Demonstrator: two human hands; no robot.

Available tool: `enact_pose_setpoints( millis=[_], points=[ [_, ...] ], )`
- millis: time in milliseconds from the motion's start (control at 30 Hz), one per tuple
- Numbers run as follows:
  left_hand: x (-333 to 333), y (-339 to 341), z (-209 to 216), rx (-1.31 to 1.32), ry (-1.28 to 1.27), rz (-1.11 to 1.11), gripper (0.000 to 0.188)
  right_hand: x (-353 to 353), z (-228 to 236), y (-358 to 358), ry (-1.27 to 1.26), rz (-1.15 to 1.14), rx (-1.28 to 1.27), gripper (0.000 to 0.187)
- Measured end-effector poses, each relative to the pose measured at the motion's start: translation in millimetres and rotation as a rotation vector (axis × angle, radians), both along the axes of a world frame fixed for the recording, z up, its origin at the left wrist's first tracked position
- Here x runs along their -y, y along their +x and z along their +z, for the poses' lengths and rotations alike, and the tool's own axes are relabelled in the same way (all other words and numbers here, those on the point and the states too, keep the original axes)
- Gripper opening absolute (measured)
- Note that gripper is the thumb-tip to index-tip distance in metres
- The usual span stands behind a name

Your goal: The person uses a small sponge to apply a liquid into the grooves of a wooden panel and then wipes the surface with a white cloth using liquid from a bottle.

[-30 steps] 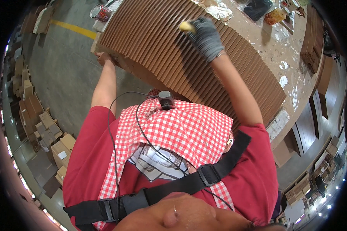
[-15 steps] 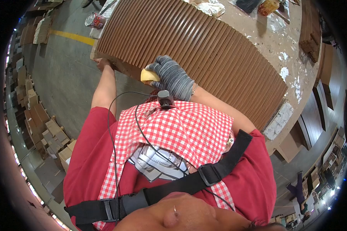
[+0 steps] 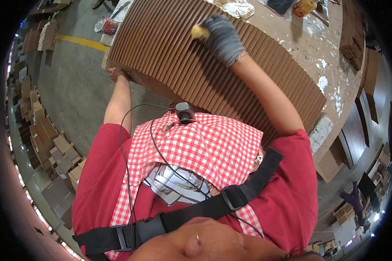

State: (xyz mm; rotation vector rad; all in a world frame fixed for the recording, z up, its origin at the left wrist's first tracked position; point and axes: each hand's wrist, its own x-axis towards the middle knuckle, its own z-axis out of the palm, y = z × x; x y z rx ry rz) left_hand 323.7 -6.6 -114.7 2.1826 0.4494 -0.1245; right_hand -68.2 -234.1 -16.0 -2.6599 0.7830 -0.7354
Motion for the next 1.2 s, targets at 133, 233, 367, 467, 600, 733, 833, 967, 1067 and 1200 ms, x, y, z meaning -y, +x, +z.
enact_pose_setpoints(
  millis=[133,233,367,467,600,733,833,967,1067,1200],
  points=[
    [1.6,-7.0,5.4,0.005,-0.025,-0.024,0.068,61.3,-3.2,5.0,0.108,-0.131,0.093,0.041],
    [3.1,-15.2,11.9,-0.033,-0.088,-0.025,0.070,89.3,3.9,0.1,0.016,-0.198,0.193,0.038],
    [6.6,-20.0,15.6,0.009,-0.052,-0.010,0.073,95.4,14.0,-21.7,0.055,-0.194,0.342,0.036],
    [9.3,-21.2,16.5,-0.008,-0.027,0.004,0.073,75.2,7.2,-31.3,0.293,-0.306,0.099,0.027],
    [9.6,-25.5,14.8,-0.005,-0.082,-0.010,0.074,31.6,-7.8,-24.7,0.091,-0.149,0.047,0.030],
    [9.1,-19.1,2.6,0.011,-0.187,0.026,0.076,-43.9,-8.0,-24.3,0.112,-0.091,-0.097,0.030],
    [7.9,-7.7,-8.6,0.001,-0.048,0.031,0.076,-103.3,4.7,-29.1,0.271,-0.010,-0.033,0.039],
    [9.1,-2.4,-14.9,0.004,-0.062,0.040,0.077,-150.0,21.9,-31.3,0.514,0.243,-0.131,0.052],
    [11.1,-8.2,-12.0,0.018,-0.107,0.017,0.076,-154.6,31.3,-40.0,0.733,0.304,-0.021,0.047],
    [-3.7,-22.9,-11.0,0.002,-0.069,0.017,0.075,-155.7,35.2,-53.5,0.518,0.238,0.034,0.053]
  ],
)
